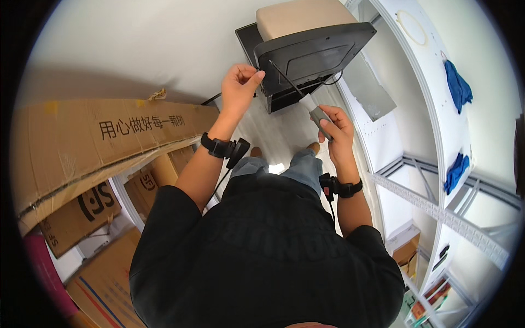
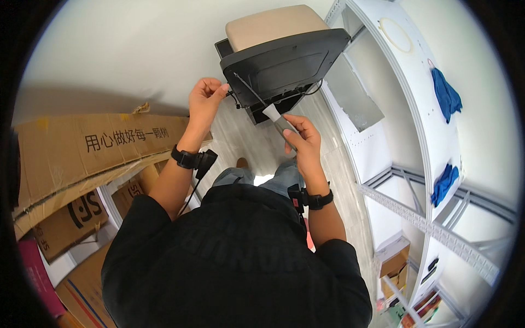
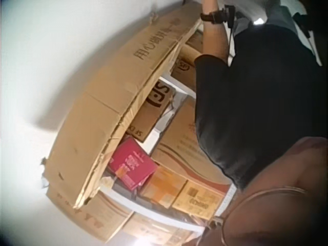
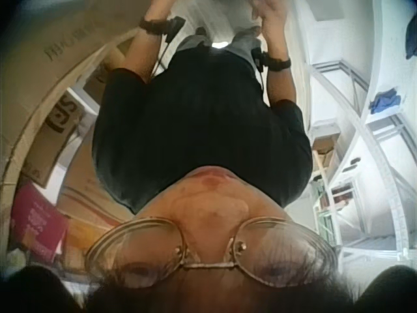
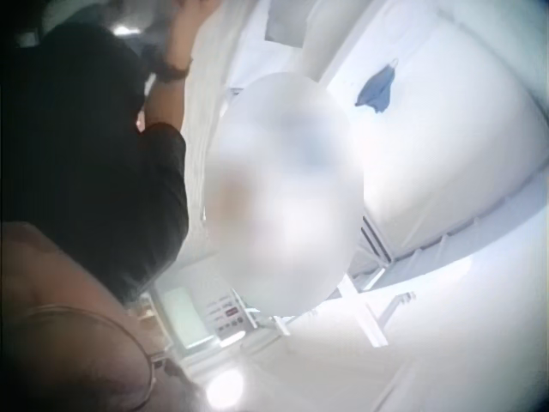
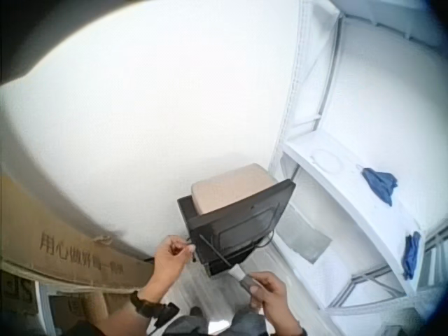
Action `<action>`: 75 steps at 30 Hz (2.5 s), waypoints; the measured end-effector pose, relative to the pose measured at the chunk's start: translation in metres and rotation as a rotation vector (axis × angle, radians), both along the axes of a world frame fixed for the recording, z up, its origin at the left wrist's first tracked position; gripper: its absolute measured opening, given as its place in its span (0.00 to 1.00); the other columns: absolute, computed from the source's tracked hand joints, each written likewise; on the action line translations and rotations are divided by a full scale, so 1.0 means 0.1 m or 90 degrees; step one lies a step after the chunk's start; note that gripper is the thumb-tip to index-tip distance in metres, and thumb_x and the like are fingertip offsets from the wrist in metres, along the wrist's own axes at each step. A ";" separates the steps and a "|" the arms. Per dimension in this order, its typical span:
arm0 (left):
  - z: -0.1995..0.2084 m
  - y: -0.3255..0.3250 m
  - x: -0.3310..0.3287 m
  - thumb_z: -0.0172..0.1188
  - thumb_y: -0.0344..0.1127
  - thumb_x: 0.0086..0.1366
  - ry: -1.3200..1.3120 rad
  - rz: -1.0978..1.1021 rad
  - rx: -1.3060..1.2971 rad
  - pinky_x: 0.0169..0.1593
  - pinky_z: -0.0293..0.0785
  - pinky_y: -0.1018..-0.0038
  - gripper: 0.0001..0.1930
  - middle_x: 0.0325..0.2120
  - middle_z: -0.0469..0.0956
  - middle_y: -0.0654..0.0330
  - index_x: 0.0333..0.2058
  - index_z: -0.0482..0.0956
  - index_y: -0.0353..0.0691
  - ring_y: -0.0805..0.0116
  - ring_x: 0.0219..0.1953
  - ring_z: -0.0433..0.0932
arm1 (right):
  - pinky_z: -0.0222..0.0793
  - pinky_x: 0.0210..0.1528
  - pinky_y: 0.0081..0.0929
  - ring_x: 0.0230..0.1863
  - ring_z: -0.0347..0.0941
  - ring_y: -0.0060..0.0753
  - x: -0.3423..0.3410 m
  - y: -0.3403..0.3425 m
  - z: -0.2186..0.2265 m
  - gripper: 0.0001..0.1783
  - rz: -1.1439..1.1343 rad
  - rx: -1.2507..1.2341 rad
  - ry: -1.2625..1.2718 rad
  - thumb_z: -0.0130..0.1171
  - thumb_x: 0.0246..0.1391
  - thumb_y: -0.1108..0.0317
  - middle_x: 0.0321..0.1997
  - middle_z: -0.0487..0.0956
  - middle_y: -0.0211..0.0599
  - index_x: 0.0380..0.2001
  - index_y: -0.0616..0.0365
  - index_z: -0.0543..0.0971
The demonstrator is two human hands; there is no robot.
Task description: The person wipes the interior of a black electronic device with a blue cloth, then uses a screwdriver to remove screws from a beige casing and reattaches a metal back panel. The person handles the casing, cloth, screwdriver, and metal panel throughout the process.
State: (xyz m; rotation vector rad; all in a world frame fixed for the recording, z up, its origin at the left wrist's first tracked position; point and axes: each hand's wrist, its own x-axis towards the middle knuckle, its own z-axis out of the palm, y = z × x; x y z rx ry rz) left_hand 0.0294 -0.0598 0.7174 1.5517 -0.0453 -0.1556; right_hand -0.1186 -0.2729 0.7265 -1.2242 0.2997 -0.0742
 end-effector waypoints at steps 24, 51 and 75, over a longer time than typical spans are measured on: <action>0.24 -0.08 0.42 0.66 0.23 0.46 -0.484 -0.039 0.306 0.34 0.72 0.69 0.20 0.28 0.72 0.59 0.41 0.78 0.44 0.60 0.30 0.74 | 0.70 0.33 0.22 0.31 0.73 0.24 -0.12 0.76 0.20 0.25 -0.283 -0.407 -0.108 0.60 0.48 0.80 0.34 0.71 0.31 0.52 0.57 0.70; 0.16 -0.09 0.48 0.65 0.24 0.44 -0.497 -0.033 0.297 0.35 0.72 0.71 0.19 0.27 0.73 0.59 0.39 0.79 0.42 0.62 0.29 0.74 | 0.69 0.24 0.20 0.30 0.70 0.23 -0.11 0.90 0.31 0.30 -0.284 -0.188 0.002 0.54 0.58 0.70 0.41 0.69 0.38 0.61 0.57 0.54; 0.10 -0.08 0.58 0.57 0.25 0.50 -0.575 -0.048 0.266 0.28 0.69 0.70 0.15 0.26 0.70 0.57 0.40 0.77 0.38 0.60 0.24 0.71 | 0.53 0.16 0.12 0.15 0.60 0.13 -0.21 0.65 0.24 0.10 -0.356 -0.259 -0.043 0.52 0.62 0.64 0.24 0.72 0.29 0.40 0.59 0.76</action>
